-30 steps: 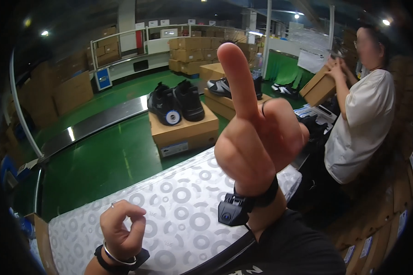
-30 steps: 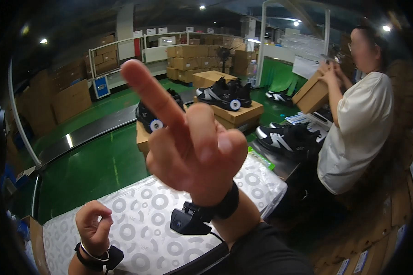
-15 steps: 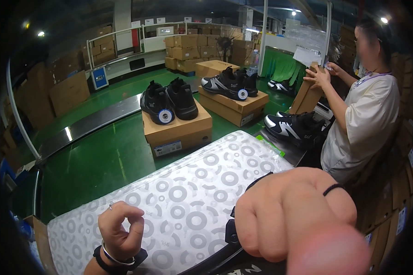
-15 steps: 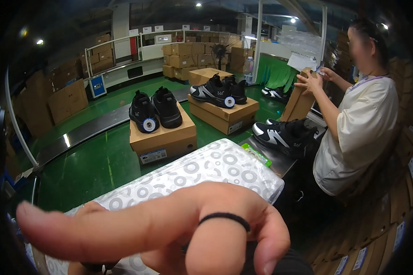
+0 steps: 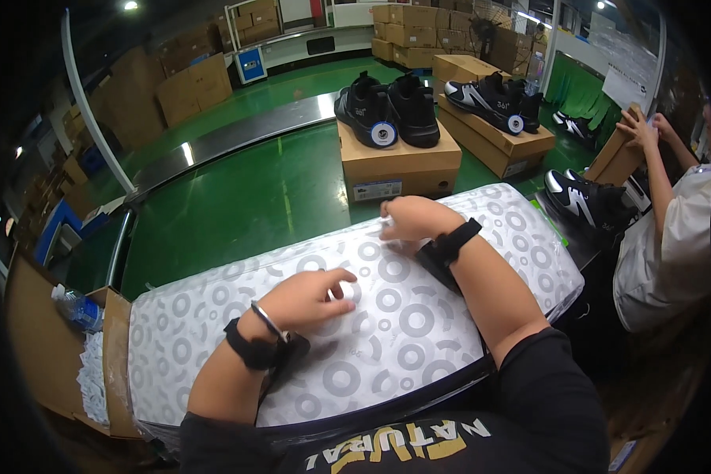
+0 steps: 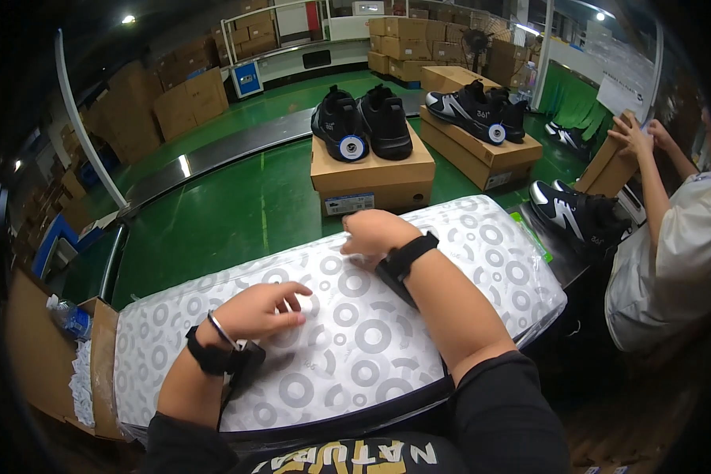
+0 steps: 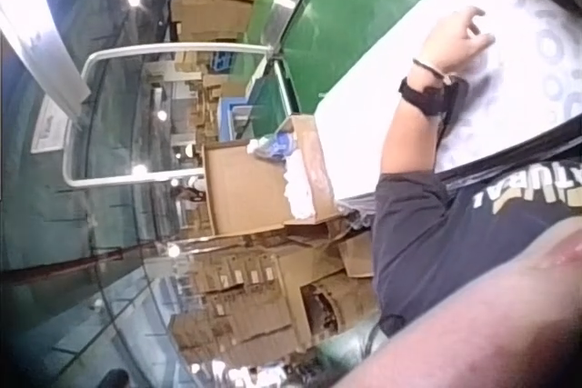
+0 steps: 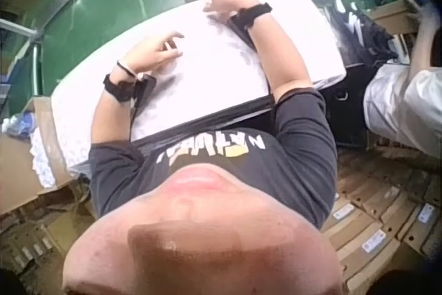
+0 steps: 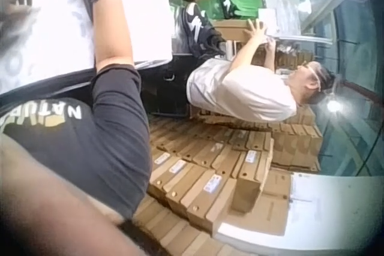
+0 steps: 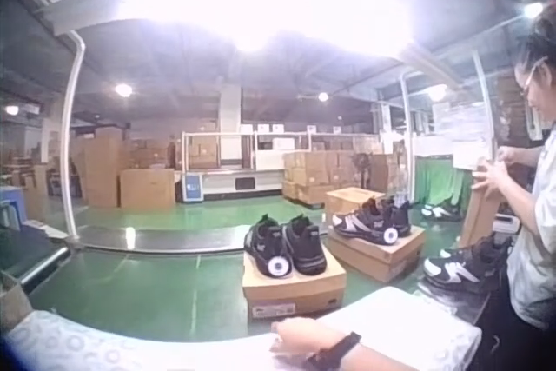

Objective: Packing shoes into boxes on a conveyor belt.

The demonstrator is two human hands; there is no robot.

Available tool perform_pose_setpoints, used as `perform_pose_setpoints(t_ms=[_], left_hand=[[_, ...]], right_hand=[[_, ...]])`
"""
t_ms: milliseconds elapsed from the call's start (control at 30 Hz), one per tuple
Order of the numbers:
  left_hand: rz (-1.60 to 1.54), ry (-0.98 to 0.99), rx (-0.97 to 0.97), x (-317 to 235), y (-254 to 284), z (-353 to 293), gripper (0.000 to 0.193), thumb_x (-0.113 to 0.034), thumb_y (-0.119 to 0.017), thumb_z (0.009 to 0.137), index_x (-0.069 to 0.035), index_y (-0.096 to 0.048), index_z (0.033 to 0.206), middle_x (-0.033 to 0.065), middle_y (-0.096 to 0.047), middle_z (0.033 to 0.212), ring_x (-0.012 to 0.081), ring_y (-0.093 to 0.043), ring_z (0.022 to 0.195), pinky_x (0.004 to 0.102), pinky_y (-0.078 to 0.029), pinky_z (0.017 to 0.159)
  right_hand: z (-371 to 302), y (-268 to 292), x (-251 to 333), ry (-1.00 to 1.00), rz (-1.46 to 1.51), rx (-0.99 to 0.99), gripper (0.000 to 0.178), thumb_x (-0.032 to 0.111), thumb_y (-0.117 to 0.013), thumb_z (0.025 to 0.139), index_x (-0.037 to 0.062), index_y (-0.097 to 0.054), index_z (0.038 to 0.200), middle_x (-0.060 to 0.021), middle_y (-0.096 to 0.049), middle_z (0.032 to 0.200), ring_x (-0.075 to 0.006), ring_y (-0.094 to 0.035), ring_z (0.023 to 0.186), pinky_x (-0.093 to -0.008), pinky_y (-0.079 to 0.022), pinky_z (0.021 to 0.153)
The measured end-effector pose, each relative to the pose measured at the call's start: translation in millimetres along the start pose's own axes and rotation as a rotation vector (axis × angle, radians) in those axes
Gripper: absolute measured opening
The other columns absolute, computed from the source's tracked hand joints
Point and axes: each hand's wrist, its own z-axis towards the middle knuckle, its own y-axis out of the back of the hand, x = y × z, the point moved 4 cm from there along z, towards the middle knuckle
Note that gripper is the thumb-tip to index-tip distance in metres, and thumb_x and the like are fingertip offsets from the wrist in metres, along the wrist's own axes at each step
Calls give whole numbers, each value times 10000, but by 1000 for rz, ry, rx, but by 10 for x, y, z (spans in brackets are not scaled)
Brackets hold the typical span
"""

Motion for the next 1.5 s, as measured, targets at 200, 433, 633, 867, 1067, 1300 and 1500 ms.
perform_pose_setpoints(t_ms=[200,433,633,867,1067,1300,1500], left_hand=[[-1123,402,-291,870,-18,61,206,-116,-489,821,-27,-482,1006,57,-549,730,109,-552,518,211,-440,402],[-962,425,-257,843,-111,201,205,-143,-516,810,-22,-494,974,54,-536,734,123,-538,492,240,-441,381],[-1023,415,-242,795,-72,219,214,-144,-513,819,-25,-473,992,42,-532,719,110,-523,464,232,-423,361],[250,-47,-1022,214,452,-117,973,-299,-762,591,-82,-179,1339,258,-209,1339,394,-286,1213,490,-240,989],[232,-565,-1141,-313,702,-439,829,-188,-794,539,-36,-358,1227,204,-439,1191,348,-455,1072,416,-372,893],[247,-568,-983,-642,563,-566,797,-103,-780,512,-24,-383,1199,191,-470,1126,342,-489,996,401,-398,854],[371,-547,-1015,-530,458,-695,788,-69,-767,517,-29,-389,1207,204,-455,1155,358,-471,1015,398,-377,871]], right_hand=[[158,224,-204,-237,1421,-509,410,177,-647,721,53,-530,1093,-47,-511,1070,-143,-486,893,-259,-395,755],[860,1179,-595,-148,219,-1006,387,138,-647,665,37,-527,1020,-180,-467,1077,-322,-506,968,-358,-427,830],[1448,1019,-713,-152,278,-490,292,96,-630,673,39,-544,947,-176,-589,886,-326,-546,897,-347,-429,786],[18,1763,483,148,658,-467,228,76,-603,679,7,-539,886,-22,-548,828,-97,-510,781,-214,-414,720],[-784,1985,869,630,1311,-269,372,202,-575,811,15,-500,1124,-68,-579,912,-45,-534,696,-157,-414,593],[-533,1933,1052,615,530,-246,227,130,-639,741,19,-578,929,-39,-599,844,-125,-554,821,-229,-421,733],[-296,1652,1083,211,1121,-68,135,78,-591,721,-12,-582,821,-2,-569,687,-58,-527,670,-184,-404,624]])
